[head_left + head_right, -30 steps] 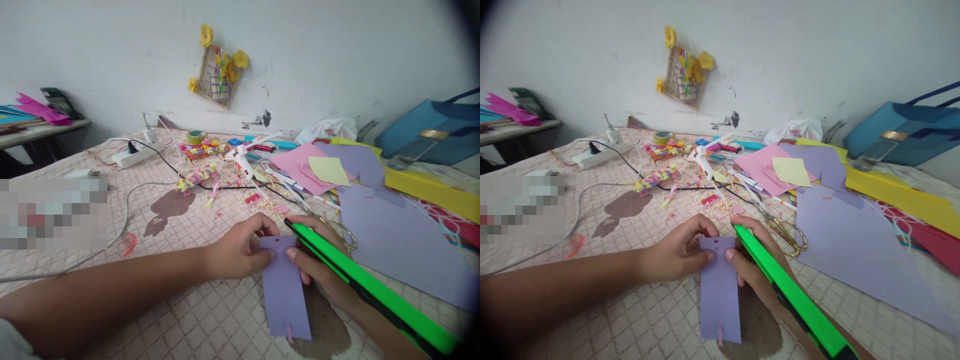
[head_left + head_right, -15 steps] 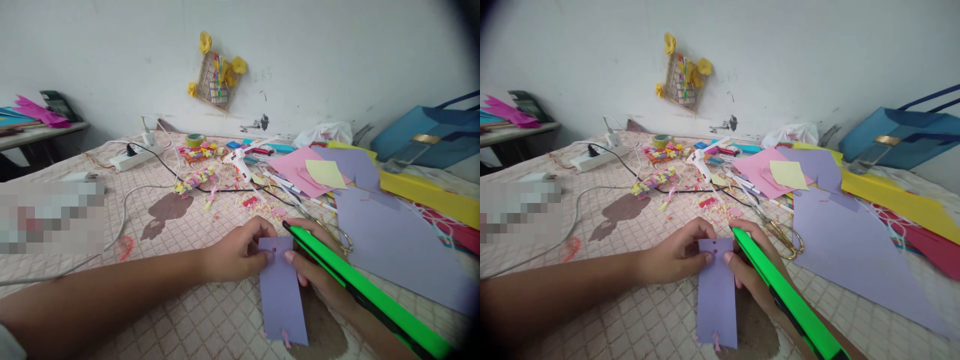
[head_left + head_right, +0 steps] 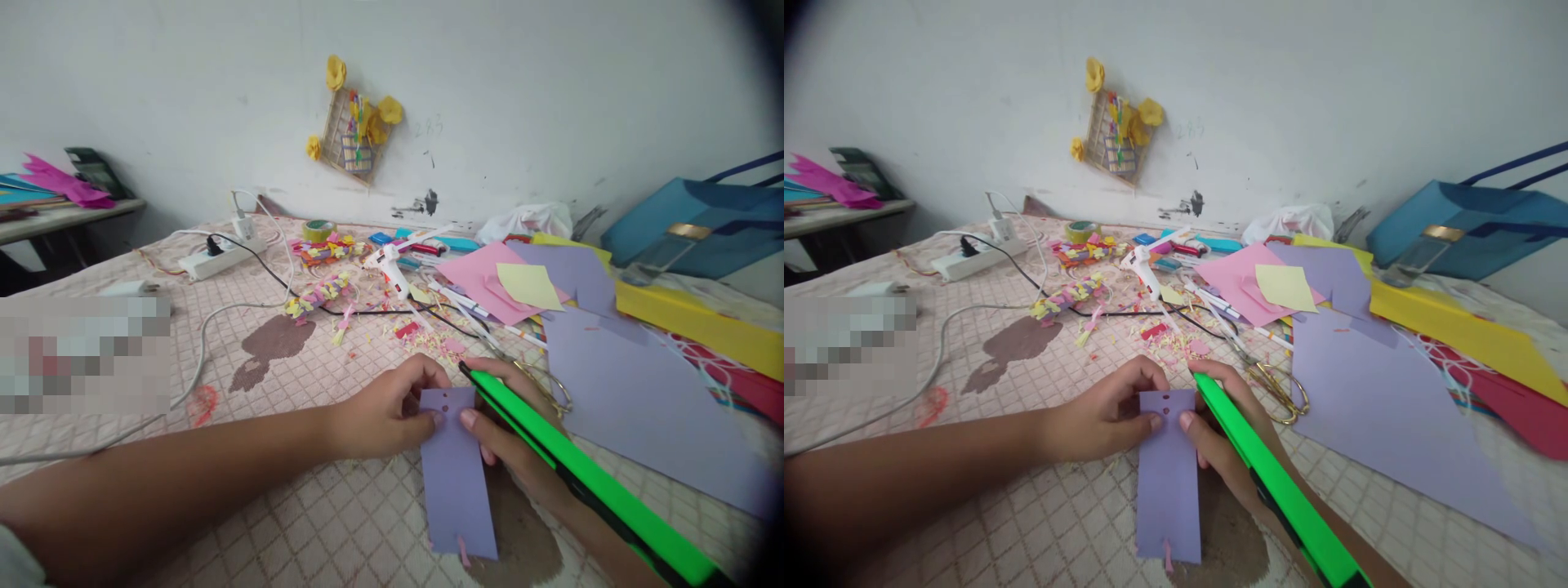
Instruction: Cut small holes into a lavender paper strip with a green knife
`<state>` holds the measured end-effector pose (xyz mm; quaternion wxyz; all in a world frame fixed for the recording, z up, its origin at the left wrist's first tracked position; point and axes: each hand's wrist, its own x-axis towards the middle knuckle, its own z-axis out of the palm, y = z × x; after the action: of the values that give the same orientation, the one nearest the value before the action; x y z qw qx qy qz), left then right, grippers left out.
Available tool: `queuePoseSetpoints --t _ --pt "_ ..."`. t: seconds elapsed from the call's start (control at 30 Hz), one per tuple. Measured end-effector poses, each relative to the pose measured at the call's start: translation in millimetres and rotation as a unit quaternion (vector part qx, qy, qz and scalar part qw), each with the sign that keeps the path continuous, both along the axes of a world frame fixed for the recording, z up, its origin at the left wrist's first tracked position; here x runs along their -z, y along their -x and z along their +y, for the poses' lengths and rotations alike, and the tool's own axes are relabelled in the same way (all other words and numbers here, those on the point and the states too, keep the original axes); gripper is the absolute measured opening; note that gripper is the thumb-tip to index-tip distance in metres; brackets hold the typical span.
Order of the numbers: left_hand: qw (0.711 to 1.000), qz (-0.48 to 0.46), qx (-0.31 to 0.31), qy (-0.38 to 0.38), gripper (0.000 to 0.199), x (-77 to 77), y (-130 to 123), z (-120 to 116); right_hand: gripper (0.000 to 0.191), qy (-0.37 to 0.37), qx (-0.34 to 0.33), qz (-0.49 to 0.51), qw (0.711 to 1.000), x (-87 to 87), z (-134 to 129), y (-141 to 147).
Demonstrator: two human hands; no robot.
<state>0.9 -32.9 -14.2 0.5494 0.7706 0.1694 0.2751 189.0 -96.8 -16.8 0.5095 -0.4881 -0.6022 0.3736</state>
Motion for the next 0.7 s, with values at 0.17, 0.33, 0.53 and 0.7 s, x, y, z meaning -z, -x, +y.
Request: queuePoseSetpoints --t 0.17,0.33,0.53,0.7 --pt "1.0 -0.006 0.008 0.013 0.017 0.8 -0.3 0.1 0.04 0.007 -0.008 0.002 1.0 -1.0 0.2 0.0" --pt "1.0 -0.007 0.004 0.022 0.017 -0.2 -0.6 -1.0 0.04 -0.005 -0.005 -0.002 1.0 -0.9 1.4 0.6" --pt "1.0 0.001 -0.019 0.023 0.018 -0.6 -0.7 -1.4 0.041 -0.003 -0.002 -0.008 1.0 -1.9 -0.1 -0.9" --pt "0.999 0.013 -0.041 -0.002 0.021 1.8 -0.8 -0.1 0.039 -0.001 0.006 -0.008 1.0 0.0 1.1 -1.0"
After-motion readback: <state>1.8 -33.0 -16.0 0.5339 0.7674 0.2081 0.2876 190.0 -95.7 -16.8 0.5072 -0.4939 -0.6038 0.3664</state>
